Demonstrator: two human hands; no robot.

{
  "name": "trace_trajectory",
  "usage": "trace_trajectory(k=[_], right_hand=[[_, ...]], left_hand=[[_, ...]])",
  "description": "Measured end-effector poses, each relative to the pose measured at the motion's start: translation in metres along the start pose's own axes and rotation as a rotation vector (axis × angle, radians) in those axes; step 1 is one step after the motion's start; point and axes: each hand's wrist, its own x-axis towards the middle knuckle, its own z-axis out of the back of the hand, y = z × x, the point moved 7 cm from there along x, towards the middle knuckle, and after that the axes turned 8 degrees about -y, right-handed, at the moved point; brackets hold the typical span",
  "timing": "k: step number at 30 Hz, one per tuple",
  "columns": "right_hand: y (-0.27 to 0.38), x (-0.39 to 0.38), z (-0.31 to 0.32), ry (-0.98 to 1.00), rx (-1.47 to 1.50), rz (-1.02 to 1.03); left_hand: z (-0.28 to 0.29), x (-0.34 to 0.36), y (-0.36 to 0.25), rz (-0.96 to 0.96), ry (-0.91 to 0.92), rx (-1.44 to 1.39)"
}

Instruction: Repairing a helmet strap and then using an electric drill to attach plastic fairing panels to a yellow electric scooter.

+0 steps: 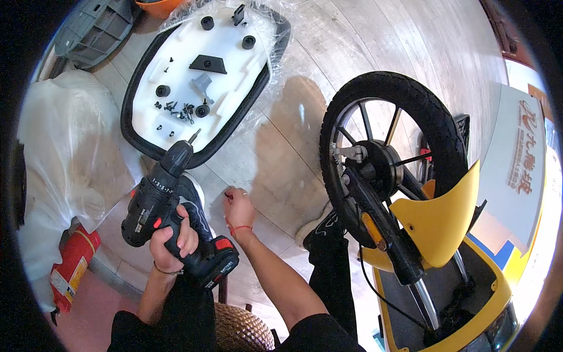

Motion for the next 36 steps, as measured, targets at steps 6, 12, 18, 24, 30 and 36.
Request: trace_trajectory(k=[6,12,18,24,30,36], right_hand=[[-0.013,0.004,0.003,-0.060,0.060,-0.054],[-0.027,0.079,0.039,-0.212,0.394,-0.218],[0.004,0.213,0.103,-0.324,0.465,-0.190],[0.029,0.300,0.144,-0.355,0.436,-0.070],[-0.007,0.337,0.139,-0.447,0.311,-0.323],[0.129,0.403,0.178,-0.360,0.923,0.192]], left_hand=[[0.006,-0.002,0.002,0.009,-0.027,-0.023],[0.010,-0.001,0.002,0.010,-0.045,0.048],[0.016,-0.007,-0.002,0.054,-0.036,0.039],[0.024,-0.012,-0.012,0.026,-0.037,0.068],[0.026,-0.009,-0.024,0.052,-0.053,-0.035],[0.029,-0.008,-0.037,0.043,-0.093,-0.045]])
